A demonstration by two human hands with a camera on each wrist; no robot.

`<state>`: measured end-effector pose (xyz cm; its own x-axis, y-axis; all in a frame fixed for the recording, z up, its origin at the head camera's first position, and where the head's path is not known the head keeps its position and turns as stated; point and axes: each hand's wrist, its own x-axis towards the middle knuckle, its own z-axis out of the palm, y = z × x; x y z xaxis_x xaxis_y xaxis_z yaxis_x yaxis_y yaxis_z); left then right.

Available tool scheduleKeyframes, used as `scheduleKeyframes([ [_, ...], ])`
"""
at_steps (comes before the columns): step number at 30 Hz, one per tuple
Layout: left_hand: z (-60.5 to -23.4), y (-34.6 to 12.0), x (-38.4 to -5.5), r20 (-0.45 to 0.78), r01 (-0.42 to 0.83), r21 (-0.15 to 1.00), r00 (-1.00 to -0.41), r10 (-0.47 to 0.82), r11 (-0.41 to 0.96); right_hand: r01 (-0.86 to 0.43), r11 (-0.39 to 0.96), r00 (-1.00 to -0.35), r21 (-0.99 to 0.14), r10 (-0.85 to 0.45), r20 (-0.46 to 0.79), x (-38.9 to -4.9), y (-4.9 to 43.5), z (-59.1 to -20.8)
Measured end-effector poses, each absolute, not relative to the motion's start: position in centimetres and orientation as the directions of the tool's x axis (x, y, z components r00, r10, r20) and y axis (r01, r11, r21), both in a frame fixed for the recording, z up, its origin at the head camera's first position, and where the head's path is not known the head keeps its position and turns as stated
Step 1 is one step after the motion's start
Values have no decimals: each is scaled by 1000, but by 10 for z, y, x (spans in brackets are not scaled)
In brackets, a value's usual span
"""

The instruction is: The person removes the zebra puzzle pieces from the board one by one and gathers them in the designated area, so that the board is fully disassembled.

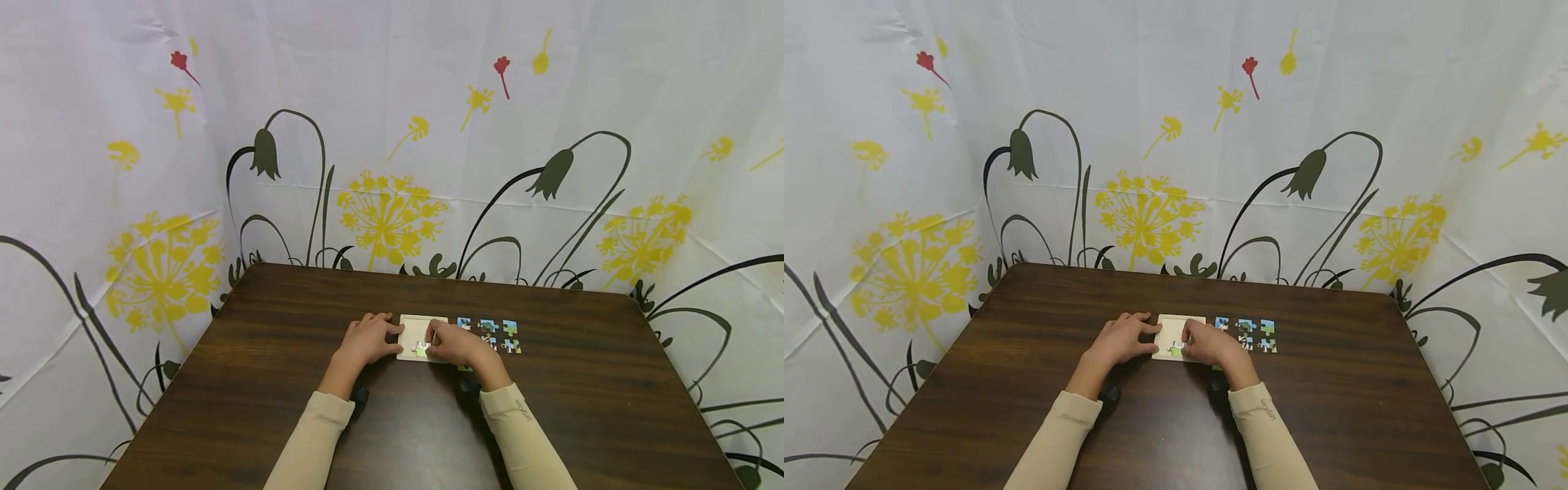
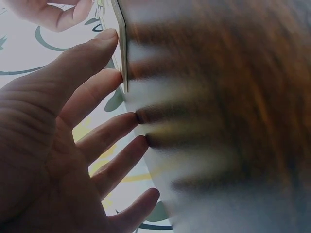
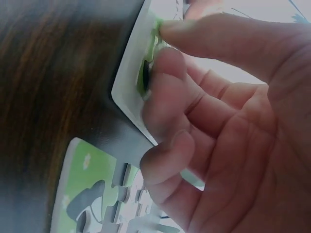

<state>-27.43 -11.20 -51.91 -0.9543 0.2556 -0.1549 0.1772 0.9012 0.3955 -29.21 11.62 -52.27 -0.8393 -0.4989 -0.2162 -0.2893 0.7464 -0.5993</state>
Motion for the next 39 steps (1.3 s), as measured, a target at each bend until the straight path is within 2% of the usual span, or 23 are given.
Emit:
scheduleKeyframes([
  [7,-520,-113,-275,-154,191,392,-951,269,900,-318,752,-843,-577,-503,-191,-296,119,-522],
  [22,-522,-114,-276,-179,178,400,-947,267,899,-354,677,-811,-645,-566,-149,-296,127,-512],
  [29,-524,-112,-277,-188,150,448,-948,257,881,-375,657,-813,-655,-572,-109,-296,138,-504],
  [39,-528,-112,-277,-185,161,482,-942,280,861,-321,600,-836,-733,-543,-78,-277,170,-490],
])
